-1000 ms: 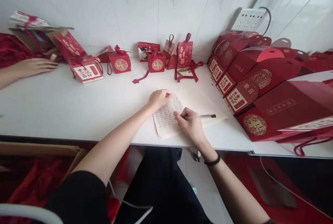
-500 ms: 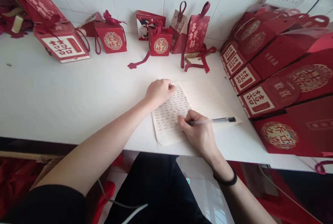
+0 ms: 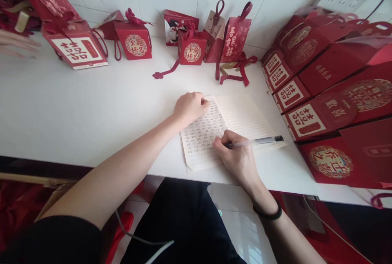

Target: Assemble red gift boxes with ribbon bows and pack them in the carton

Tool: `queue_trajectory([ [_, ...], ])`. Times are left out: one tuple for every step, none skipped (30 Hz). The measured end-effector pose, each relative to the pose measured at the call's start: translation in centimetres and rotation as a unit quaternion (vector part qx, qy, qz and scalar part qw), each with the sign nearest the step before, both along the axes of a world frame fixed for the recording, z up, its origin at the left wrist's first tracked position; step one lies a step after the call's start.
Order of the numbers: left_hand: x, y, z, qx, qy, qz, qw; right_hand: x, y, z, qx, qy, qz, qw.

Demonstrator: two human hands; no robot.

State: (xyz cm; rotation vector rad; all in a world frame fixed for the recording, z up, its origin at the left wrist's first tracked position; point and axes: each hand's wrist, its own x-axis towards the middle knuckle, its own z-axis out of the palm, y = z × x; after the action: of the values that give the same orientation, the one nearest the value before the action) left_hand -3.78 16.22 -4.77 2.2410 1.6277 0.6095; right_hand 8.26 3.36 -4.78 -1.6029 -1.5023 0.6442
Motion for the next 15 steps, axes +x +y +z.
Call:
queue_trajectory([
  [-0.01,0.00,-0.01,0.001,0.000,0.000,1.000,-0.01,0.01,-0.04,-0.001,0.001,-0.003,1.000],
  [-0.01,0.00,-0.02,0.001,0.000,0.000,1.000,-0.02,0.01,-0.05,-0.002,0.002,-0.007,1.000],
  [-0.01,0.00,-0.03,0.002,0.000,0.002,1.000,-0.03,0.00,-0.05,-0.002,0.003,-0.009,1.000],
  [-0.01,-0.01,-0.04,0.001,0.001,0.002,1.000,-0.03,-0.01,-0.04,-0.002,0.002,-0.010,1.000],
  [0.00,-0.02,-0.04,0.001,0.001,0.004,1.000,-0.04,-0.02,-0.01,-0.001,0.001,-0.010,1.000],
  [0.02,-0.03,-0.04,0.001,0.001,0.004,1.000,-0.04,-0.03,0.01,0.001,-0.001,-0.009,1.000],
  [0.03,-0.03,-0.04,0.001,0.000,0.004,1.000,-0.05,-0.03,0.03,0.002,-0.003,-0.007,1.000],
  [0.04,-0.02,-0.05,0.002,-0.001,0.002,1.000,-0.06,-0.03,0.04,0.001,-0.003,-0.006,1.000],
  [0.04,0.01,-0.08,0.002,-0.003,0.000,1.000,-0.05,-0.02,0.05,-0.001,-0.003,-0.006,1.000],
  [0.05,0.07,-0.12,0.001,-0.005,-0.002,1.000,-0.04,0.00,0.04,-0.003,-0.003,-0.007,1.000],
  [0.05,0.14,-0.18,0.001,-0.007,-0.003,1.000,-0.01,0.00,0.03,-0.002,0.000,-0.011,1.000],
  [0.05,0.21,-0.24,0.001,-0.007,-0.003,1.000,0.04,-0.03,0.04,0.006,0.006,-0.018,1.000],
  [0.05,0.26,-0.29,0.003,-0.007,-0.001,1.000,0.09,-0.12,0.06,0.021,0.015,-0.029,0.999],
  [0.05,0.25,-0.29,0.004,-0.004,0.003,1.000,0.16,-0.29,0.12,0.043,0.024,-0.040,0.998],
  [0.05,0.16,-0.23,0.001,0.000,0.006,1.000,0.23,-0.57,0.20,0.068,0.034,-0.050,0.996],
])
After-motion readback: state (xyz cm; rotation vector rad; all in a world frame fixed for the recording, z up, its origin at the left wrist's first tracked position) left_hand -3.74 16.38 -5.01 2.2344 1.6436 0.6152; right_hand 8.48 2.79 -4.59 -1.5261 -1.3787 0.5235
